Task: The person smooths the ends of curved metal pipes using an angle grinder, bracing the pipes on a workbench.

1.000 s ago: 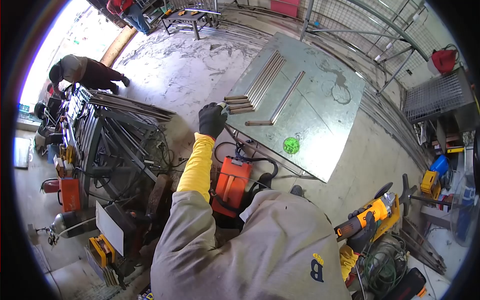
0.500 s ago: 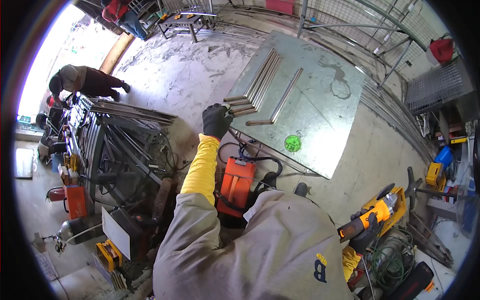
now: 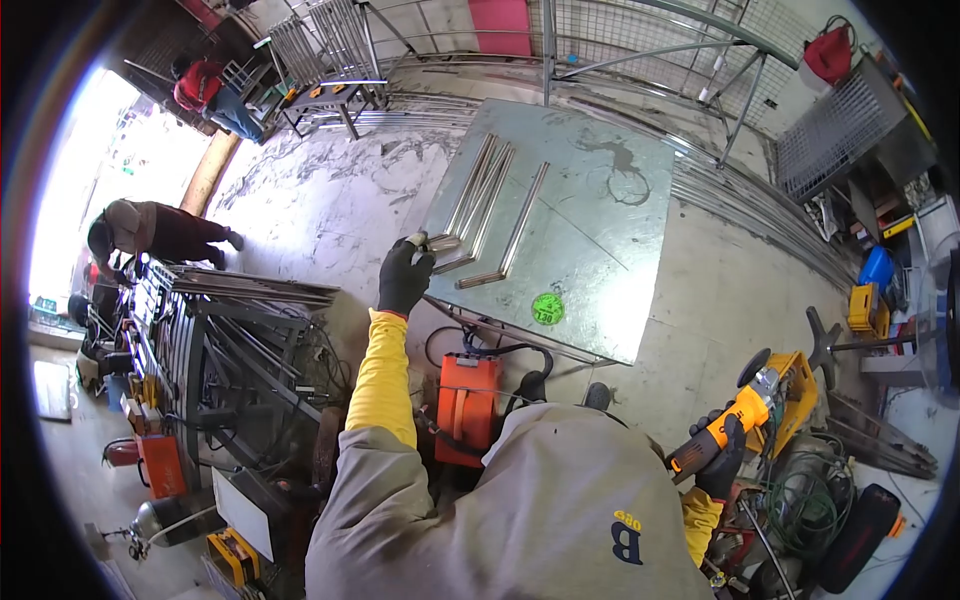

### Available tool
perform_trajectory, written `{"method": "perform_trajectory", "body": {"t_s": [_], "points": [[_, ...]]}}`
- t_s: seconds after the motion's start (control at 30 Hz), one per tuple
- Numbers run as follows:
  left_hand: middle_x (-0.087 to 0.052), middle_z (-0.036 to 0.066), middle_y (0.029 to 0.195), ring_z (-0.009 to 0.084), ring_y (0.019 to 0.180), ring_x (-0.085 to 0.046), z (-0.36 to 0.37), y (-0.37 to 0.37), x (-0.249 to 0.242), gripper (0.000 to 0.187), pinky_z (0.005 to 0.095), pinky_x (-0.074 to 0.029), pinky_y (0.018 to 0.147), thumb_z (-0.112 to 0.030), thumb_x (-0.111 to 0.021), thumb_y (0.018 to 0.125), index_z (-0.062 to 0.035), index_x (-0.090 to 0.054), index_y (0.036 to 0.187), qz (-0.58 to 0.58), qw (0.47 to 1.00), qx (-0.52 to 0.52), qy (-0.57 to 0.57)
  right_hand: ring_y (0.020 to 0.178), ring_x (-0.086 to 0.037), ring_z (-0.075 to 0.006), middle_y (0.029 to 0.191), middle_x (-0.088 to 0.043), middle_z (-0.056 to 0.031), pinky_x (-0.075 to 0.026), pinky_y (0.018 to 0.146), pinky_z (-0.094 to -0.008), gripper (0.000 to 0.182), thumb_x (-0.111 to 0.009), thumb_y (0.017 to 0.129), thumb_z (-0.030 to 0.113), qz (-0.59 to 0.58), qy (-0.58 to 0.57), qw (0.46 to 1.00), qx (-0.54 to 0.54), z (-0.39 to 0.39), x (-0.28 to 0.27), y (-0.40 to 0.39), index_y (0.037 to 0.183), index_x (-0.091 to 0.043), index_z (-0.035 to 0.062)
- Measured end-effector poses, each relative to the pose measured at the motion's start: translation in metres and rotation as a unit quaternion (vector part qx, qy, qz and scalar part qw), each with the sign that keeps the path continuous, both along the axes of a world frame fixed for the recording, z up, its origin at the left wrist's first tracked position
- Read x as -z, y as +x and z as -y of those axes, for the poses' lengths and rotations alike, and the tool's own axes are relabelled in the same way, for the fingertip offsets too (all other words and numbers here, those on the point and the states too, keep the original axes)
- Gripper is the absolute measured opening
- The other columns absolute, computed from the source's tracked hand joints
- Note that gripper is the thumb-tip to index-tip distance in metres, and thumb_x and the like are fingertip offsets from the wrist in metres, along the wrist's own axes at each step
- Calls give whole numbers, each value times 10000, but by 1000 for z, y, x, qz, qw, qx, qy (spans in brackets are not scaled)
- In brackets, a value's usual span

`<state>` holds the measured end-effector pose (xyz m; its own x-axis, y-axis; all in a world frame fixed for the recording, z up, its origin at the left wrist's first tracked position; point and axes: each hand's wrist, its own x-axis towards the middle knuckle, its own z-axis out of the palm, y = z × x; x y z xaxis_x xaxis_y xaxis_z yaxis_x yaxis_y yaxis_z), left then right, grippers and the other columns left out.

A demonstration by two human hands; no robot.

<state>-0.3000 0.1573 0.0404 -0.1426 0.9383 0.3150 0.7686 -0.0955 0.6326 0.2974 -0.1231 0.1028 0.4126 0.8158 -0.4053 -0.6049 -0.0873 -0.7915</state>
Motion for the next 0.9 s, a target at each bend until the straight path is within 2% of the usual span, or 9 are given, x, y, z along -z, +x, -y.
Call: {"method": "perform_trajectory", "body": {"t_s": [0.13,0.2,0.27,0.33,0.47,0.53,0.6,0.73,0.9], "points": [[-773,126,1088,210,852,-752,-9,32,-41,367,342,-604,771,-202,-701,1018,-10,-738,1328,171,980,-54,-87,919,-718,-253,1049,-673,-99,-645,844,-447,423,-668,1106,292,-10,-2,1000,10,2,9,8,1454,-541,86],[-767,118,1133,209,861,-774,-24,46,-34,334,320,-620,722,-157,-679,1050,17,-701,1334,347,936,-53,-27,919,-718,-254,1050,-673,-100,-646,849,-449,422,-666,1107,293,-11,-5,1000,18,1,10,11,1453,-541,86],[-763,115,1133,226,869,-794,-34,64,-37,320,305,-638,678,-113,-645,1077,24,-664,1366,567,818,-77,53,915,-716,-259,1047,-670,-100,-649,847,-451,414,-662,1109,299,-9,-11,1000,28,3,10,11,1445,-542,89],[-760,125,1136,227,880,-807,-41,73,-52,330,310,-645,645,-81,-626,1091,30,-641,1401,573,813,-63,77,920,-720,-264,1056,-675,-104,-651,845,-452,413,-661,1109,304,-13,-4,999,32,6,14,16,1442,-545,88],[-792,85,1123,171,870,-797,-34,113,-104,332,281,-608,659,-86,-671,1080,-8,-672,1402,437,899,13,11,937,-735,-279,1088,-691,-116,-659,843,-461,432,-668,1101,322,-14,-19,998,51,14,27,30,1444,-555,85],[-818,83,1033,181,840,-793,-12,150,-119,321,313,-595,686,-118,-741,1043,-24,-724,1350,236,966,102,-8,953,-749,-285,1108,-706,-121,-668,851,-467,464,-694,1084,329,-11,0,999,51,16,23,27,1453,-566,79],[-815,148,1091,248,838,-799,1,183,-111,340,357,-618,739,-94,-808,983,-12,-752,1308,-16,961,235,142,932,-758,-277,1099,-712,-119,-675,840,-457,458,-699,1087,309,19,-14,998,57,15,15,21,1460,-566,79],[-788,139,994,369,845,-762,34,259,-76,340,446,-597,742,-175,-833,924,-64,-755,1235,-78,922,374,64,928,-772,-270,1091,-720,-113,-687,837,-455,420,-689,1102,273,-13,-11,998,68,13,16,20,1452,-561,78],[-755,146,953,374,853,-744,45,309,-9,274,483,-577,763,-180,-798,923,-94,-752,1179,-92,912,401,-10,932,-771,-284,1081,-721,-120,-678,843,-470,422,-720,1072,260,-31,-15,997,70,12,9,17,1420,-567,78]]}}
